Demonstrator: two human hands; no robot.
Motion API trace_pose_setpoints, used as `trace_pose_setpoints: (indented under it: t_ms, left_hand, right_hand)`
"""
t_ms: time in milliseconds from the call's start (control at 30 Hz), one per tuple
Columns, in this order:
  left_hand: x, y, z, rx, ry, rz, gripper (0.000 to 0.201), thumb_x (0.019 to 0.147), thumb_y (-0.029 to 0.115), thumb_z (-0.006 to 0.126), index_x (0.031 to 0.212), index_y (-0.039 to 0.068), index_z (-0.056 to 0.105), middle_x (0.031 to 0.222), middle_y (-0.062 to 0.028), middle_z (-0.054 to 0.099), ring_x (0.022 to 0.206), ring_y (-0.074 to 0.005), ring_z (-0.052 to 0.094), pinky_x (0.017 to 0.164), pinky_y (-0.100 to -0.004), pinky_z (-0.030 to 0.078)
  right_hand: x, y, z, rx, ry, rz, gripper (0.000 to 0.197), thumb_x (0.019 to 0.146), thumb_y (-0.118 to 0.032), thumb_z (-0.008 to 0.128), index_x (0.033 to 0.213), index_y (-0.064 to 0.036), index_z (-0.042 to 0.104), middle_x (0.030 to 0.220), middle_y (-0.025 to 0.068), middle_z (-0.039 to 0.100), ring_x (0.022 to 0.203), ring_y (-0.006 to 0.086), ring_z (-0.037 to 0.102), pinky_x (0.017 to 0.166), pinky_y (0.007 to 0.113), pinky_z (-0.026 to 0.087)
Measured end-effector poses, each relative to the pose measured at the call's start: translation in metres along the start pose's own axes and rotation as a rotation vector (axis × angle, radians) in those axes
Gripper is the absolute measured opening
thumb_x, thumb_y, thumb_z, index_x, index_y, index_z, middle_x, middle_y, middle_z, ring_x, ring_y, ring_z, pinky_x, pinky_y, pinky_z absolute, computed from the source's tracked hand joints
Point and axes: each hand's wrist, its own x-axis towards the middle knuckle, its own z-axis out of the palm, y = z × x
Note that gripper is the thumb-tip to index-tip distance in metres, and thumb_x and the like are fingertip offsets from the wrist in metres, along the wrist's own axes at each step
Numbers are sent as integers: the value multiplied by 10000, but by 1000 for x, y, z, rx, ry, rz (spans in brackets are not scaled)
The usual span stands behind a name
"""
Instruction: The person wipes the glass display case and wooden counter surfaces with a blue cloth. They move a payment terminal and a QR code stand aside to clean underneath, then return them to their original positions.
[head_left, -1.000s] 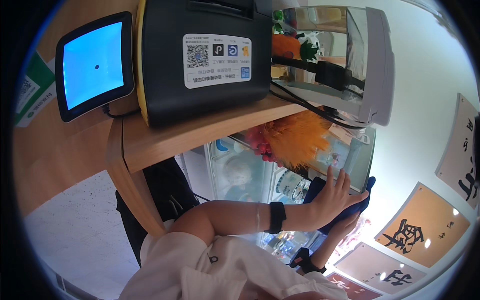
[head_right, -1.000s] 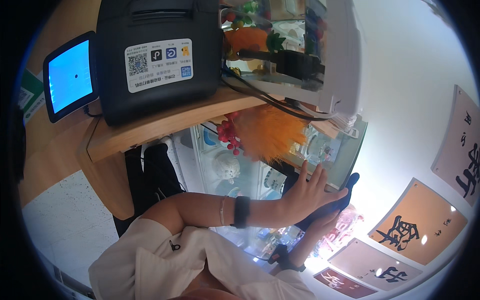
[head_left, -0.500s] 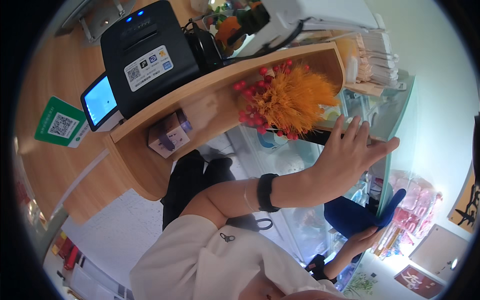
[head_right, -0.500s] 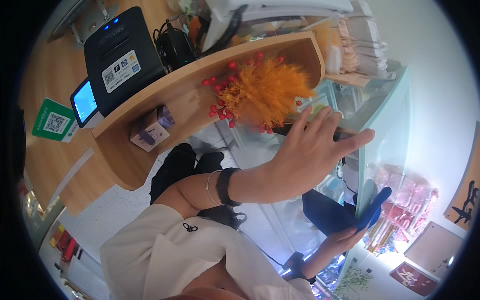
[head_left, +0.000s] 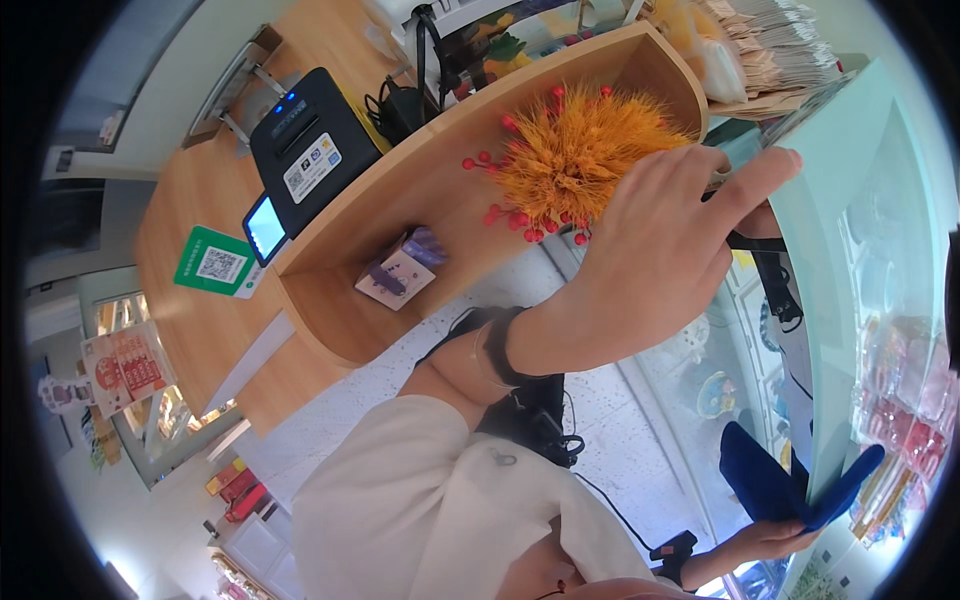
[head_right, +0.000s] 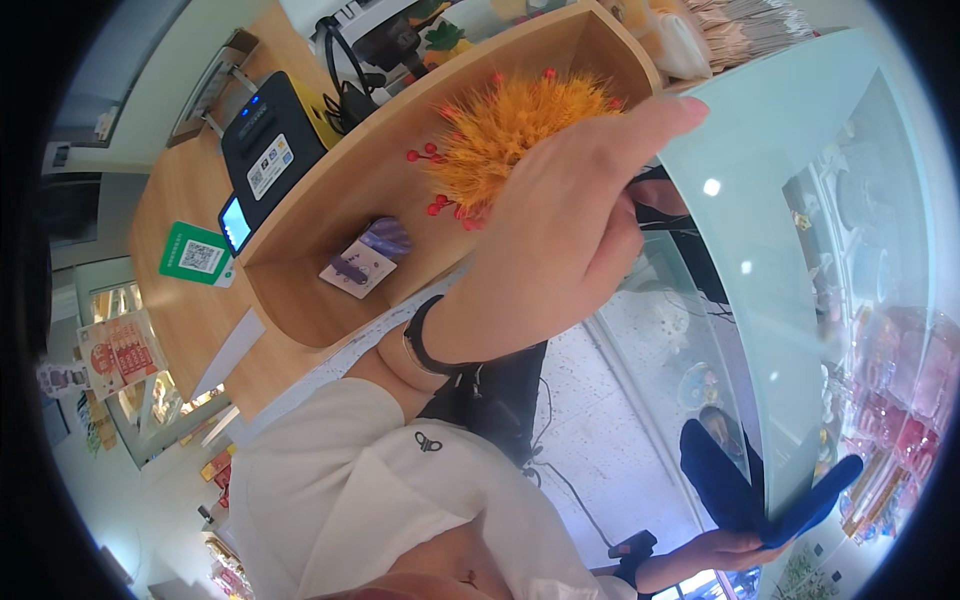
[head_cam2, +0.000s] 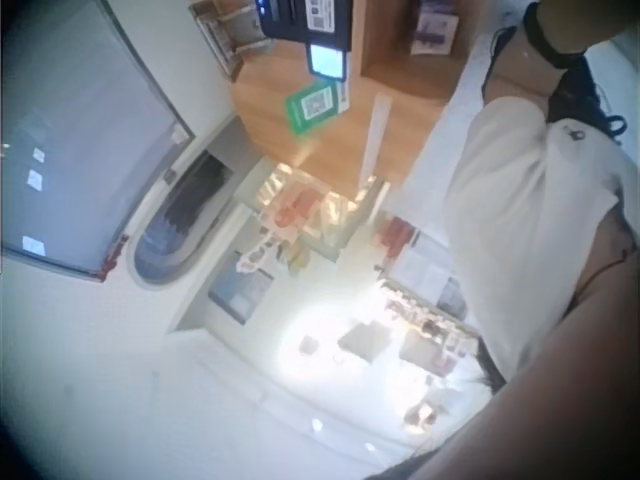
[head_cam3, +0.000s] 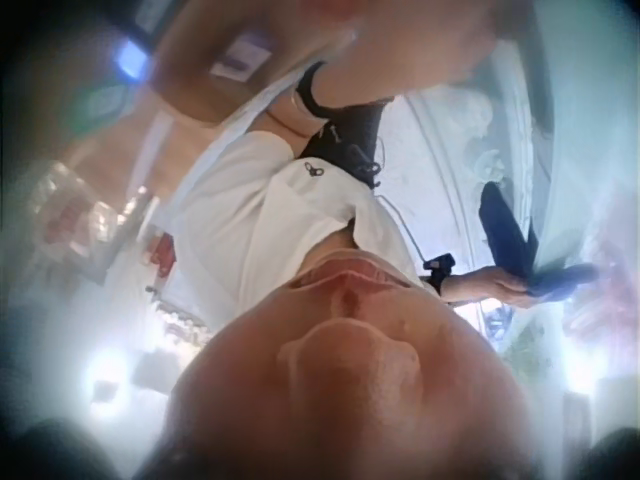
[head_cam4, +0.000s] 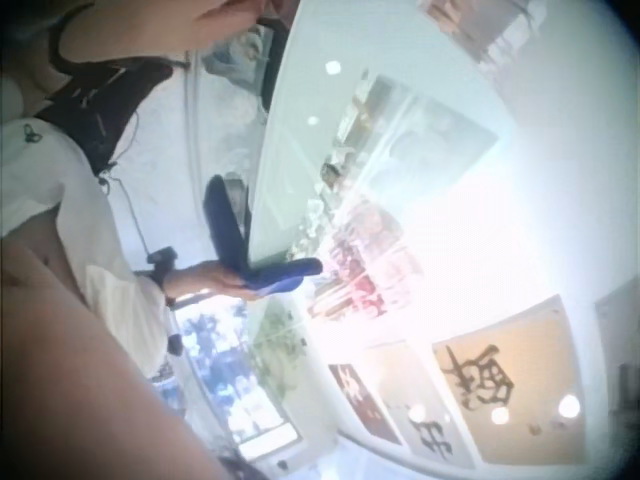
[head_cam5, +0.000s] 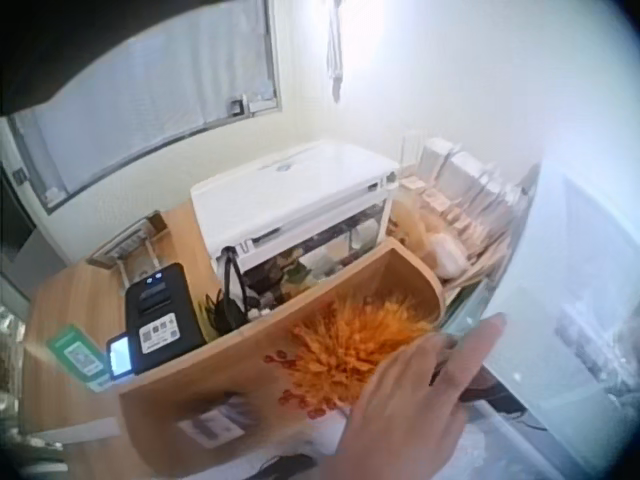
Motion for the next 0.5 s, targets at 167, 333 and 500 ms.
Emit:
trace_pose_setpoints:
  t_ms: [167, 333, 500]
  left_hand:
    - [-1, 6, 0, -181, -66, -107, 654, 739, -62, 536, 1364, 95, 425, 985, -99, 583, 923, -314, 543, 810, -441, 424]
    - [0, 3, 6, -100, -18, -62, 666, 726, -77, 506, 1370, 64, 408, 1004, -110, 609, 951, -322, 545, 840, -431, 418]
    - [1, 9, 8, -69, 23, -69, 661, 747, -61, 520, 1383, 71, 397, 1044, -122, 608, 1012, -354, 546, 888, -464, 411]
  right_hand:
    - [-21, 30, -6, -24, 43, 49, 484, 1050, -295, 338, 1229, 114, 525, 1182, 309, 574, 1040, 429, 580, 898, 434, 464]
    - [-32, 44, -11, -59, 69, 80, 483, 1049, -291, 339, 1222, 119, 527, 1180, 314, 572, 1040, 431, 579, 897, 437, 464]
    - [-30, 51, -15, -68, 62, 80, 482, 1049, -287, 341, 1214, 125, 528, 1179, 319, 569, 1040, 434, 578, 897, 440, 464]
